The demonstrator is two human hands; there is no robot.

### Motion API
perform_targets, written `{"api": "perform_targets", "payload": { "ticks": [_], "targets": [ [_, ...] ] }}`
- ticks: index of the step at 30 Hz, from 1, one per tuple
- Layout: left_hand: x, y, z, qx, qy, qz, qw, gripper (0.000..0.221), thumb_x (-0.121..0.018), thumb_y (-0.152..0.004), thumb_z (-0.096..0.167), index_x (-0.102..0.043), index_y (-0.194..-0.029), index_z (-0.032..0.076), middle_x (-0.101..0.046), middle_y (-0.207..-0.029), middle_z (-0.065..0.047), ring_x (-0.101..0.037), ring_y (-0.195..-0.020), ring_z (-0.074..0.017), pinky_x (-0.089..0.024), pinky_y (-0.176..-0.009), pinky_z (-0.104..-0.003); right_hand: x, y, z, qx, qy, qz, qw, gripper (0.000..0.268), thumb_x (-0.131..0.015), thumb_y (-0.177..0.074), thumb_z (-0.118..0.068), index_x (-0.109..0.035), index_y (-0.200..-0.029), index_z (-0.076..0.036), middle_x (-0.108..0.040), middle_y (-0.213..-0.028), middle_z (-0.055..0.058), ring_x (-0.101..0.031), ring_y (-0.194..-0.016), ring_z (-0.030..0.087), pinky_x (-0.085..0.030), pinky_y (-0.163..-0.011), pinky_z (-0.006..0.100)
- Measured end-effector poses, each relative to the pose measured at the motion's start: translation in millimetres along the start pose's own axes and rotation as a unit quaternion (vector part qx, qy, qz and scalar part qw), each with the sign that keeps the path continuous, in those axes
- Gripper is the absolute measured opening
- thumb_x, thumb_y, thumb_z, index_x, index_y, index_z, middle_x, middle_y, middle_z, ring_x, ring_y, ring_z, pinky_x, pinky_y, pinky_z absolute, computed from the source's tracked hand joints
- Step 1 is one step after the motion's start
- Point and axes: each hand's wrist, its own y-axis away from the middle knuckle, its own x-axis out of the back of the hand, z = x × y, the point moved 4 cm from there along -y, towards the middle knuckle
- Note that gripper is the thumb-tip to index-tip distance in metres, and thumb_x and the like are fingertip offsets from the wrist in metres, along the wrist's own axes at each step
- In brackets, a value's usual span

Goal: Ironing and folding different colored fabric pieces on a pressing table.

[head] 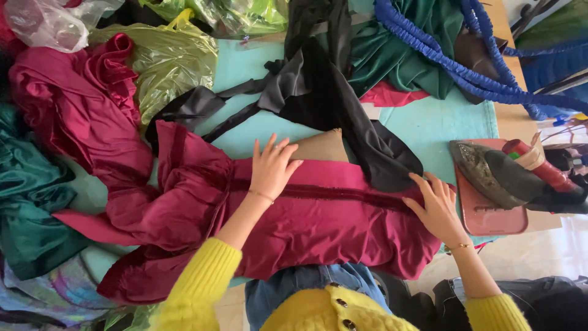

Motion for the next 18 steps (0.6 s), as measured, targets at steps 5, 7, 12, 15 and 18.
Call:
{"api": "perform_targets", "payload": {
  "ticks": [5, 7, 12, 15, 18],
  "targets": [
    [11.1, 33.5, -7.1, -0.055, -0.041, 0.137, 0.988, 0.02, -0.055, -0.108, 0.039, -0.057, -0.099, 0.021, -0.066, -0.087, 0.001, -0.066, -0.094, -0.0199, -0.048, -0.095, -0.04, 8.2, -11.7, -7.9, -0.017, 0.01, -0.027, 0.999, 0.072, -0.061, -0.096, -0.048, -0.038, -0.161, -0.027, -0.05, -0.143, 0.016, -0.047, -0.138, 0.035, -0.034, -0.115, 0.054],
    [25.0, 42.7, -17.3, -0.066, -0.064, 0.163, 0.982, 0.019, -0.055, -0.108, 0.037, -0.056, -0.097, 0.021, -0.061, -0.071, 0.001, -0.066, -0.075, -0.0197, -0.056, -0.078, -0.034, 8.4, -20.8, -14.7, -0.016, -0.003, -0.042, 0.999, 0.071, -0.059, -0.097, -0.049, -0.037, -0.161, -0.029, -0.05, -0.143, 0.015, -0.046, -0.138, 0.034, -0.032, -0.116, 0.053],
    [25.2, 57.6, -50.6, -0.106, -0.036, 0.119, 0.987, 0.035, -0.051, -0.105, 0.05, -0.051, -0.091, 0.018, -0.046, -0.08, 0.0, -0.052, -0.075, -0.0239, -0.044, -0.065, -0.039, -9.5, -36.0, -17.6, 0.002, -0.003, -0.061, 0.998, 0.068, -0.057, -0.098, -0.052, -0.039, -0.16, -0.031, -0.054, -0.14, 0.013, -0.047, -0.138, 0.032, -0.031, -0.117, 0.055],
    [61.9, 63.4, -59.9, -0.129, -0.063, 0.151, 0.978, 0.035, -0.054, -0.105, 0.043, -0.05, -0.084, 0.015, -0.048, -0.073, -0.006, -0.055, -0.07, -0.0281, -0.046, -0.062, -0.041, -8.1, -40.7, -28.8, 0.024, -0.015, -0.045, 0.999, 0.069, -0.061, -0.097, -0.047, -0.039, -0.16, -0.03, -0.049, -0.144, 0.013, -0.045, -0.14, 0.034, -0.032, -0.117, 0.056],
    [99.7, 81.4, -92.5, -0.129, -0.131, 0.126, 0.975, 0.034, -0.061, -0.099, 0.043, -0.055, -0.08, 0.016, -0.053, -0.068, -0.005, -0.059, -0.067, -0.0277, -0.047, -0.058, -0.044, -14.0, -43.2, -40.9, 0.031, -0.028, -0.006, 0.999, 0.064, -0.059, -0.099, -0.046, -0.044, -0.158, -0.028, -0.052, -0.141, 0.013, -0.046, -0.138, 0.034, -0.031, -0.118, 0.056]
  ]
}}
